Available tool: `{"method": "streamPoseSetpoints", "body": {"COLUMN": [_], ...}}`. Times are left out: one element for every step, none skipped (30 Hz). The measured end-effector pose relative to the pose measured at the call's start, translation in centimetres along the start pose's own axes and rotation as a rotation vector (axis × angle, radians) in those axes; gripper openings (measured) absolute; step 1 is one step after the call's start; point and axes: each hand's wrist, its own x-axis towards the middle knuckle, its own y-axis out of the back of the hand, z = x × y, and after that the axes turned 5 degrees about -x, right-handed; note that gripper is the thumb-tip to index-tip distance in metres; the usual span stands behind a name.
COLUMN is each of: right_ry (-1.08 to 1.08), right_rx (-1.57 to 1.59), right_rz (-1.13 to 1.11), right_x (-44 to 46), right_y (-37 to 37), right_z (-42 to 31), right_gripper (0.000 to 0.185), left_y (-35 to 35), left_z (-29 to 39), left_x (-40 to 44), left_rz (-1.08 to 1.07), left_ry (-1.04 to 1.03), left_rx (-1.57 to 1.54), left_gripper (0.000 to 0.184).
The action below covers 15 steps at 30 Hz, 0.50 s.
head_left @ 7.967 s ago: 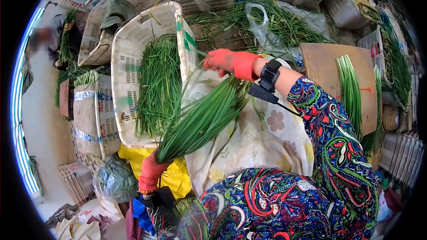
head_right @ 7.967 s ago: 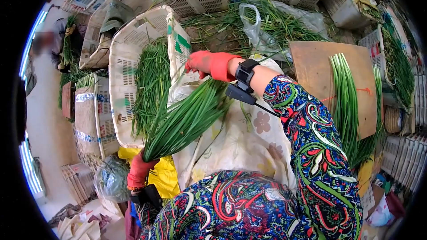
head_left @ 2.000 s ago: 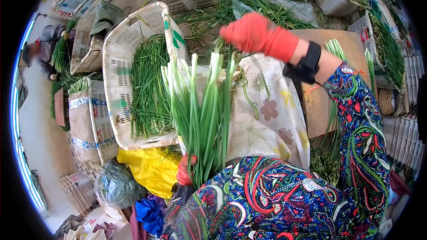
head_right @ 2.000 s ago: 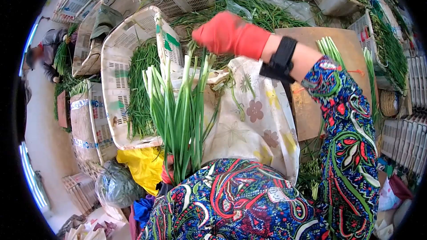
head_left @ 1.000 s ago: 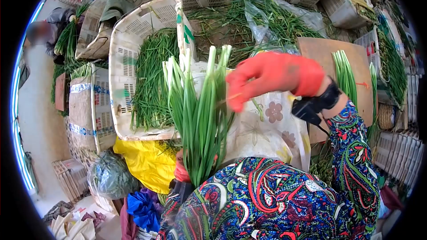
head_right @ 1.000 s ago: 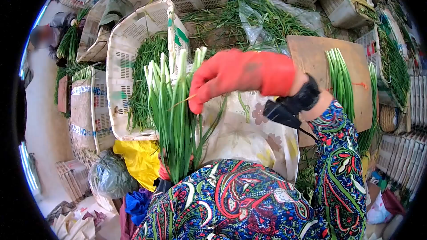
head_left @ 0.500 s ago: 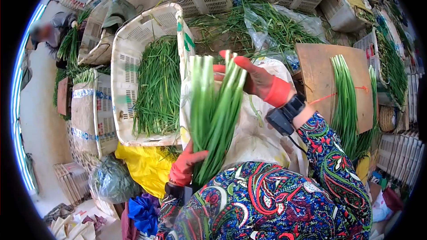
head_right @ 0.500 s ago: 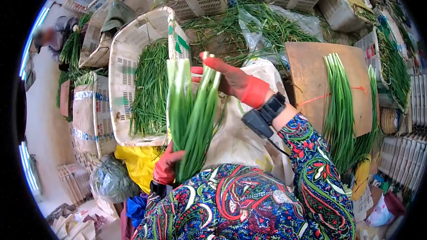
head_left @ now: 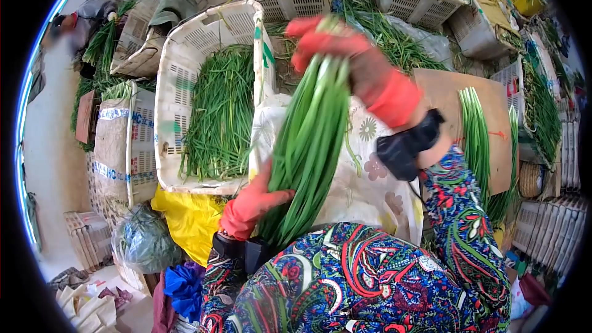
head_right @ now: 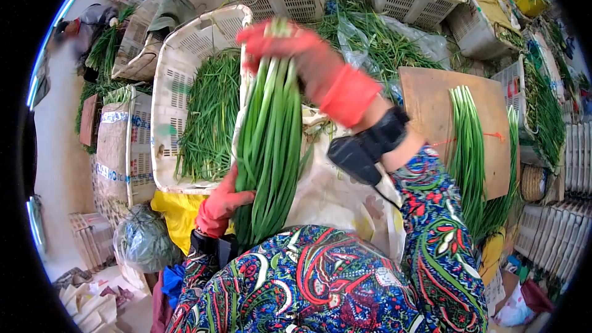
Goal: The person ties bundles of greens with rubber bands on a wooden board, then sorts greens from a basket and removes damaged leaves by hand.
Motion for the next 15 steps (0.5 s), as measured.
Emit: {"method": "streamPoseSetpoints", "body": {"right_ry": [0.164, 0.284, 0.344, 0.429, 0.507, 0.572, 0.500, 0.529, 0.546, 0.571, 0.565, 0.653, 0.676, 0.658, 0.636], "right_rx": [-0.070, -0.042, -0.007, -0.034, -0.070, -0.113, -0.261, -0.280, -0.298, -0.390, -0.436, -0.495, -0.438, -0.401, -0.367], "right_rz": [0.003, -0.001, -0.181, -0.056, 0.079, 0.220, 0.196, 0.187, 0.168, 0.211, 0.119, 0.042, -0.012, -0.023, -0.035], "right_x": [0.0, 0.4, 0.4, 0.7, 1.0, 1.3, 1.7, 1.7, 1.9, 1.8, 2.3, 3.1, 3.7, 4.0, 3.9], "right_y": [0.4, 2.2, 4.8, 4.3, 3.7, 3.1, 4.9, 4.5, 3.6, 2.4, 2.6, 3.0, 3.1, 2.9, 2.3], "right_z": [-2.6, -4.8, -8.4, -10.5, -12.7, -14.8, -16.0, -16.2, -16.0, -15.6, -15.0, -14.1, -12.8, -12.1, -11.6], "right_gripper": [0.034, 0.035, 0.032, 0.027, 0.023, 0.018, 0.020, 0.020, 0.020, 0.020, 0.021, 0.021, 0.021, 0.020, 0.020], "left_y": [0.1, 1.8, 3.3, 6.0, 8.6, 10.5, 10.4, 9.9, 8.6, 6.8, 3.5, 1.3, -0.8, -2.7, -4.5], "left_z": [0.9, 1.2, 1.8, 1.4, 1.9, 2.1, 3.7, 5.5, 7.6, 9.7, 12.2, 13.8, 15.0, 15.9, 16.4], "left_x": [-0.1, 0.3, 0.6, 1.4, 0.9, 1.2, 0.7, 1.0, 1.2, 1.2, 1.7, 2.4, 3.4, 4.4, 5.4], "left_rz": [0.014, 0.007, 0.034, 0.162, 0.337, 0.595, 0.672, 0.642, 0.615, 0.597, 0.578, 0.553, 0.525, 0.489, 0.454], "left_ry": [-0.134, -0.196, -0.295, -0.249, -0.113, -0.050, -0.065, -0.317, -0.558, -0.706, -0.848, -1.020, -1.196, -1.264, -1.330], "left_rx": [0.094, 0.256, 0.328, 0.421, 0.475, 0.957, 1.028, 1.016, 0.986, 0.976, 0.967, 1.057, 1.146, 1.192, 1.234], "left_gripper": [0.079, 0.085, 0.084, 0.080, 0.075, 0.068, 0.063, 0.062, 0.061, 0.061, 0.062, 0.063, 0.065, 0.065, 0.066]}}
